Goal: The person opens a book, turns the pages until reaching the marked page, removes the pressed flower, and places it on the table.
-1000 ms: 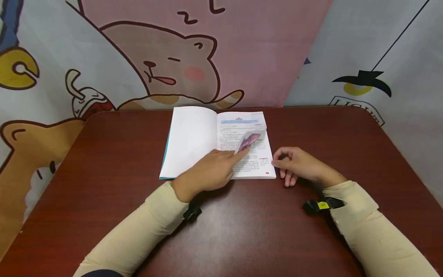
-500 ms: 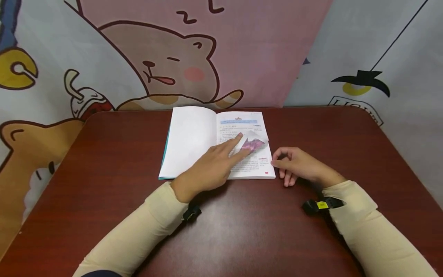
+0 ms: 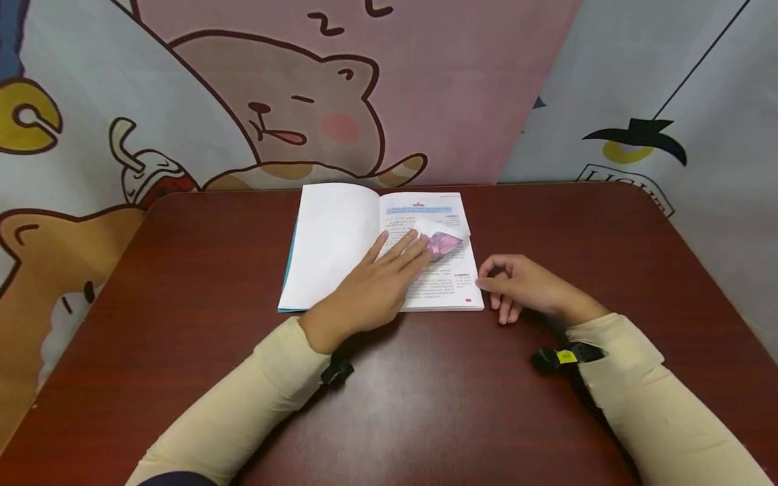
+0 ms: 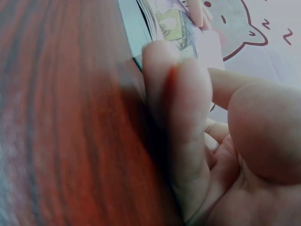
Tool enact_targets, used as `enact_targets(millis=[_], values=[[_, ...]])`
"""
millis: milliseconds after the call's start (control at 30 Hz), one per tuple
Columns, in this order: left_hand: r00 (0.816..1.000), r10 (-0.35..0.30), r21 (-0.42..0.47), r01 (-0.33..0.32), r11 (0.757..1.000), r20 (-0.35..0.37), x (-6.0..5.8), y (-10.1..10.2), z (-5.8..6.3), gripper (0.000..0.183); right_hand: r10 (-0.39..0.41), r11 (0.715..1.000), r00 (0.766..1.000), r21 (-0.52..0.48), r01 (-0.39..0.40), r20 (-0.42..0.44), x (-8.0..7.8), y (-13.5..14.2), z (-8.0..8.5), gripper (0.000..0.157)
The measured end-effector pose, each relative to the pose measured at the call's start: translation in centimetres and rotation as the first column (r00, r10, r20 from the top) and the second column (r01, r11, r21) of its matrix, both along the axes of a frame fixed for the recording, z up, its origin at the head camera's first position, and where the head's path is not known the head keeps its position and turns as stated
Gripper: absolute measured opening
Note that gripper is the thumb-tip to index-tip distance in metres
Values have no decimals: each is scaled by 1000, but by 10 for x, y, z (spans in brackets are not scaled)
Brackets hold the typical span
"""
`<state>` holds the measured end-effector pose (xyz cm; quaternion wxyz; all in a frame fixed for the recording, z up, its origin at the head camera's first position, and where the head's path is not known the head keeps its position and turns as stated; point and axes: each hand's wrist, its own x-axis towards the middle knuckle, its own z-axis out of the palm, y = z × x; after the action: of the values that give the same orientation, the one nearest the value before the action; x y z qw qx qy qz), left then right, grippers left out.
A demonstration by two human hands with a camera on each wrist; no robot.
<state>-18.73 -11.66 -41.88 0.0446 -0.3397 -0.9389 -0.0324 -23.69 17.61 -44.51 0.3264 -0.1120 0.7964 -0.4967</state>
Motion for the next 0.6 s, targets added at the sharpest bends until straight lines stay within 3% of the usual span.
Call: enact_targets(millis=[233,433,600], values=[[999,-24,-10,24,1000,43,0,0,2,64,-2,1000,1000,8,2,20,-1,0,0,32],[999,-42,-21,42,999,-1,-1,1,4,63,-9,1000,1000,18,8,9,-2,0,1,31],[999,-11,-20,10,1000,-51,-1,0,4,59,-4,1000,1000,18,4,17,-2,0,2,31]])
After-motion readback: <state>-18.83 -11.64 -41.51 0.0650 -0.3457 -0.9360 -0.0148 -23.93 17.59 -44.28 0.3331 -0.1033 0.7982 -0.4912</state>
